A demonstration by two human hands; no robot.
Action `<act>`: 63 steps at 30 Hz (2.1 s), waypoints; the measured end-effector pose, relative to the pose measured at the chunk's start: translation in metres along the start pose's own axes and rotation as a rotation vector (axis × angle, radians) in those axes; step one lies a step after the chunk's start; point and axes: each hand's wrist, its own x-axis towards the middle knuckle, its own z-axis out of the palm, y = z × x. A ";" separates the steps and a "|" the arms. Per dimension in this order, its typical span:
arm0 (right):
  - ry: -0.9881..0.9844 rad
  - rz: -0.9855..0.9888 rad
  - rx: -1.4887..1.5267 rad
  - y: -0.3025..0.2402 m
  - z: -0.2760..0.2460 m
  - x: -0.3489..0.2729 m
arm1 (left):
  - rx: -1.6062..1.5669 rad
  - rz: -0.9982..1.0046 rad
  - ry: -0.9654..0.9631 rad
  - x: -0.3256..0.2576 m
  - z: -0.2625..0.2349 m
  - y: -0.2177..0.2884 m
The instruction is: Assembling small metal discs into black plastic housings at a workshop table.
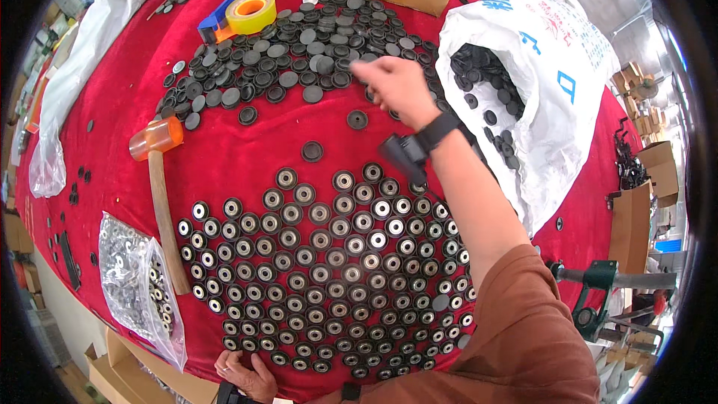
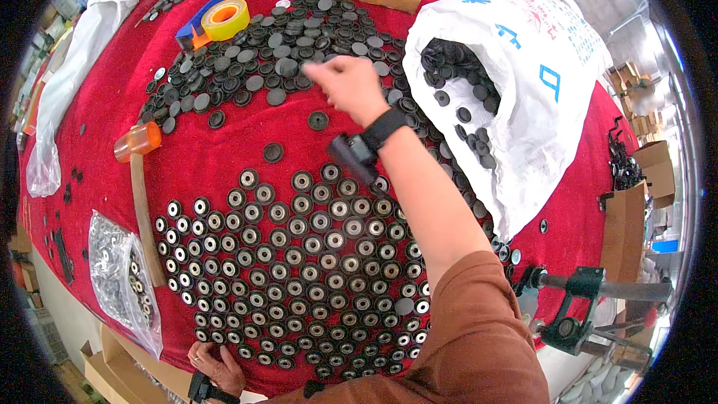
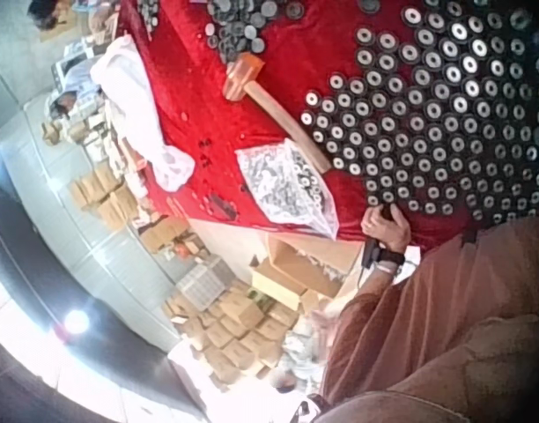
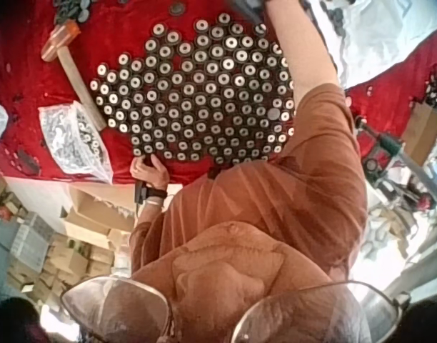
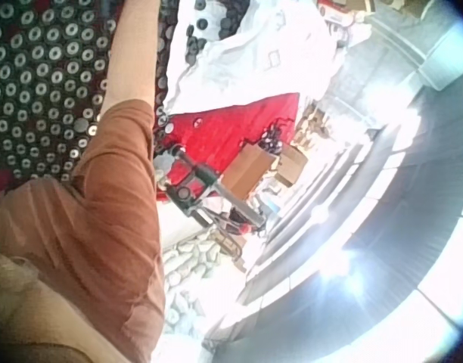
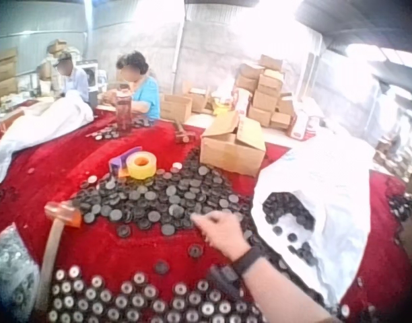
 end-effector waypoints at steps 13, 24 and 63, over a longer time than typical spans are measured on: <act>0.108 -0.200 -0.715 0.003 0.062 0.034 | -0.019 -0.036 0.024 0.001 0.000 0.006; 0.023 -0.222 -0.751 0.002 0.065 0.016 | -0.017 -0.015 0.036 -0.002 0.005 0.000; -0.321 -0.041 -0.587 -0.032 0.073 -0.004 | 0.078 0.142 0.168 0.005 0.002 0.002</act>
